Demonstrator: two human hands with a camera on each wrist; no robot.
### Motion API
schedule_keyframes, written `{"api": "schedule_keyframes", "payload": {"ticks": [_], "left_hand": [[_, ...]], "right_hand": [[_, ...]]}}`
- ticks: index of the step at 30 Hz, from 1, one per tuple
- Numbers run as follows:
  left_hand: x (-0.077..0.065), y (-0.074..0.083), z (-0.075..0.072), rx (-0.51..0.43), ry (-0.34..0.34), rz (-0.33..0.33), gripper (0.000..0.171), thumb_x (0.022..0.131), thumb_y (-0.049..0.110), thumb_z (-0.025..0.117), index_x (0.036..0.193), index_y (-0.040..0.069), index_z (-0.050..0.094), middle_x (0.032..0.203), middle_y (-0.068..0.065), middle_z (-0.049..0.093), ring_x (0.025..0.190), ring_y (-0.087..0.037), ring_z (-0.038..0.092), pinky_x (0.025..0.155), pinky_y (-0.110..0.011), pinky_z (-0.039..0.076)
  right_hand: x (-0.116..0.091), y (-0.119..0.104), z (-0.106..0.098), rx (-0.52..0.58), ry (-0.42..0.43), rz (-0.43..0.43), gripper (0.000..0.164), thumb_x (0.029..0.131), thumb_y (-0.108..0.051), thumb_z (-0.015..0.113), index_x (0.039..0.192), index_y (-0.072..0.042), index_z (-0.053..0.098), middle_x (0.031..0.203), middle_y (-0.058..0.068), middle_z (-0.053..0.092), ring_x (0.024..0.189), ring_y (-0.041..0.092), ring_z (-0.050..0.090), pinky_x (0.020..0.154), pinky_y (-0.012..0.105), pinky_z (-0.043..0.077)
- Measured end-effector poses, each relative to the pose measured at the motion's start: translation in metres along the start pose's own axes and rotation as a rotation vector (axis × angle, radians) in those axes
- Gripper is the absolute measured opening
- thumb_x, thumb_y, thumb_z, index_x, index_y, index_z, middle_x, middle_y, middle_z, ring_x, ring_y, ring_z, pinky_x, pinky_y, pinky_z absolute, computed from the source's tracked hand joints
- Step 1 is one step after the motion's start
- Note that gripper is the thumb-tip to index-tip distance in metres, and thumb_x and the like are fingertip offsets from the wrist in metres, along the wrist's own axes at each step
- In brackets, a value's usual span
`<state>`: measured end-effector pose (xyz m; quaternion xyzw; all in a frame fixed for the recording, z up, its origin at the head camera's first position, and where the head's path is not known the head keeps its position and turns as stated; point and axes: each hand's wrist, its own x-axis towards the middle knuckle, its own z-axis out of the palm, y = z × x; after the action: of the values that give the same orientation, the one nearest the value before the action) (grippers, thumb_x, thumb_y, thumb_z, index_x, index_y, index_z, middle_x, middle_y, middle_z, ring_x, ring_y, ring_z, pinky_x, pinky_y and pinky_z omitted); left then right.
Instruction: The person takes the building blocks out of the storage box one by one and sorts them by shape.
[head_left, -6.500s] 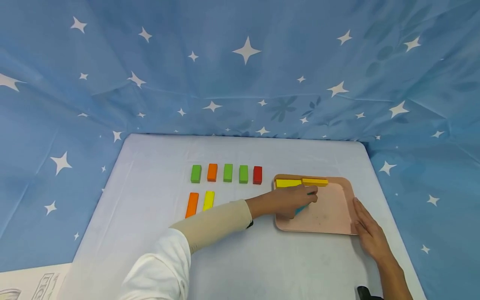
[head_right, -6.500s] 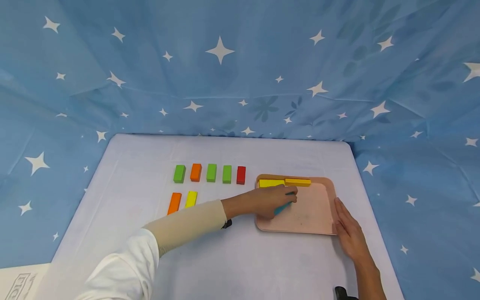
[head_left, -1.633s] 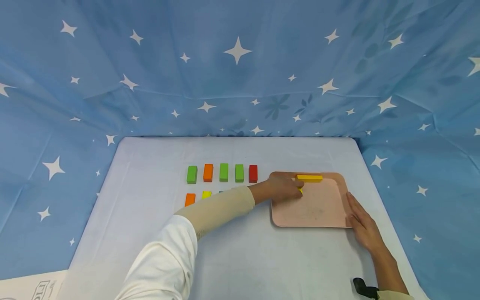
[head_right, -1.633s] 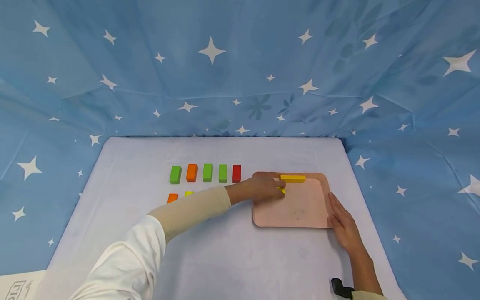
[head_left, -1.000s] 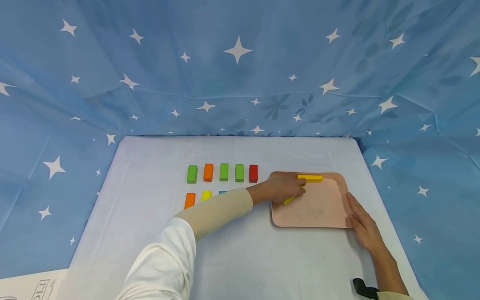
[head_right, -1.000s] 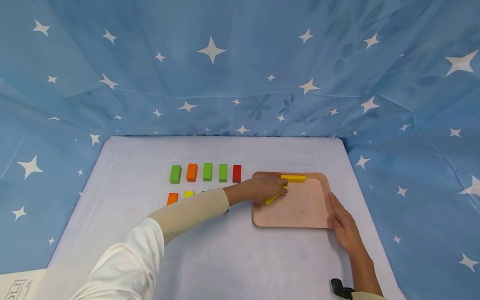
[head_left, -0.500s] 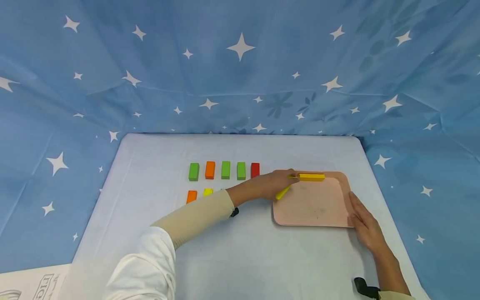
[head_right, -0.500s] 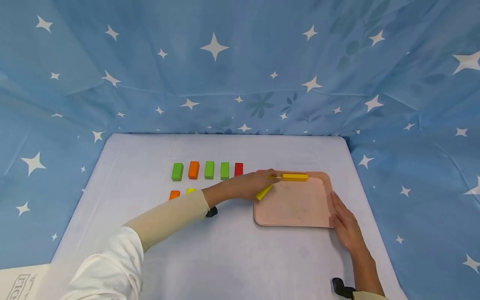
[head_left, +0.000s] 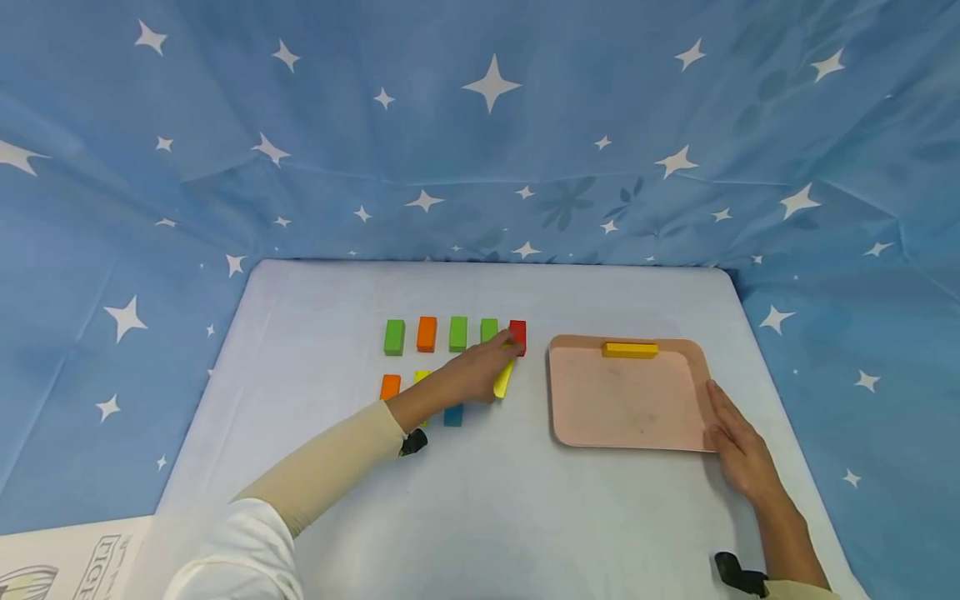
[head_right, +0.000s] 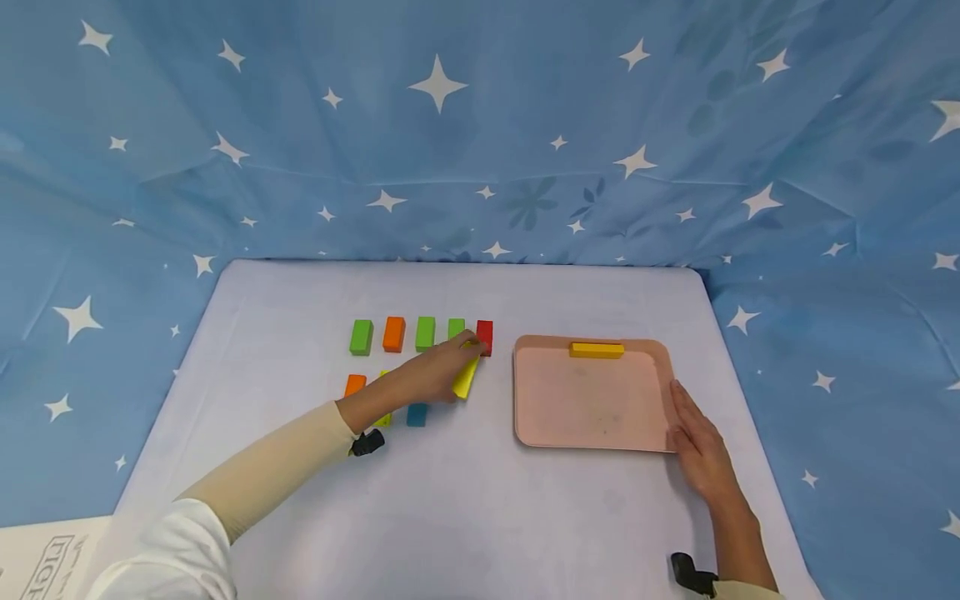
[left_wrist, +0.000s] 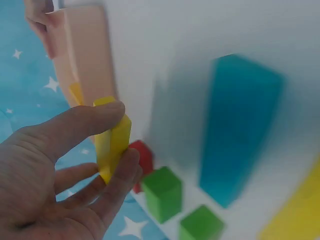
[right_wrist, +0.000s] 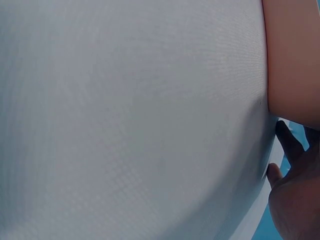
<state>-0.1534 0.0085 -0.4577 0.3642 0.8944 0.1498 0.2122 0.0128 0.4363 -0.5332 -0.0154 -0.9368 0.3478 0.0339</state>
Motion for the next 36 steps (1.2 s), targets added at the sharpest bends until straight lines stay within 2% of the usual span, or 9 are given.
{"api": "schedule_keyframes", "payload": {"ticks": [5,10,14,18,29,36], "left_hand": [[-0.012,-0.008,0.015,-0.003,0.027,-0.071,0.085,0.079,0.016,0.091,0.152,0.004,0.05,0.146,-0.01,0.05,0.115,-0.023,0.061,0.096,-0.034,0.057],[-0.019,-0.009,0.03,0.075,0.049,-0.084,0.085,0.077,0.025,0.091,0.149,0.002,0.054,0.148,-0.012,0.052,0.124,-0.027,0.058,0.102,-0.04,0.054],[-0.022,-0.008,0.037,0.13,0.068,-0.084,0.082,0.075,0.027,0.092,0.145,0.003,0.058,0.141,-0.012,0.056,0.119,-0.027,0.058,0.098,-0.04,0.052],[-0.024,-0.007,0.039,0.17,0.075,-0.092,0.081,0.075,0.028,0.093,0.145,0.005,0.059,0.139,-0.011,0.058,0.116,-0.025,0.057,0.092,-0.037,0.051],[-0.029,-0.005,0.042,0.207,0.064,-0.107,0.081,0.076,0.027,0.091,0.146,0.007,0.058,0.14,-0.009,0.058,0.117,-0.024,0.057,0.09,-0.036,0.049],[-0.03,-0.008,0.041,0.226,0.052,-0.1,0.088,0.075,0.036,0.092,0.15,0.01,0.054,0.145,-0.009,0.054,0.122,-0.025,0.055,0.097,-0.04,0.048]], "right_hand": [[0.0,0.001,0.001,-0.004,-0.001,0.008,0.062,0.11,-0.008,0.037,0.167,-0.022,0.019,0.173,0.012,0.02,0.162,0.016,0.008,0.118,0.006,-0.001],[0.001,0.001,0.001,0.005,0.003,0.008,0.061,0.11,-0.008,0.037,0.167,-0.022,0.019,0.173,0.013,0.02,0.162,0.015,0.008,0.119,0.008,-0.001],[0.001,0.001,0.002,0.002,0.001,0.0,0.061,0.11,-0.007,0.036,0.167,-0.021,0.019,0.173,0.015,0.021,0.162,0.016,0.008,0.121,0.009,-0.001],[0.002,0.003,0.002,-0.015,-0.003,-0.006,0.062,0.11,-0.007,0.036,0.167,-0.021,0.018,0.173,0.015,0.02,0.162,0.016,0.008,0.123,0.011,-0.002],[0.003,0.003,0.002,-0.012,-0.01,0.011,0.062,0.111,-0.008,0.035,0.168,-0.024,0.016,0.174,0.013,0.018,0.163,0.02,0.007,0.125,0.016,-0.003],[0.002,0.004,0.003,0.0,-0.018,0.02,0.062,0.111,-0.009,0.035,0.167,-0.026,0.016,0.174,0.011,0.017,0.163,0.019,0.006,0.126,0.018,-0.003]]}}
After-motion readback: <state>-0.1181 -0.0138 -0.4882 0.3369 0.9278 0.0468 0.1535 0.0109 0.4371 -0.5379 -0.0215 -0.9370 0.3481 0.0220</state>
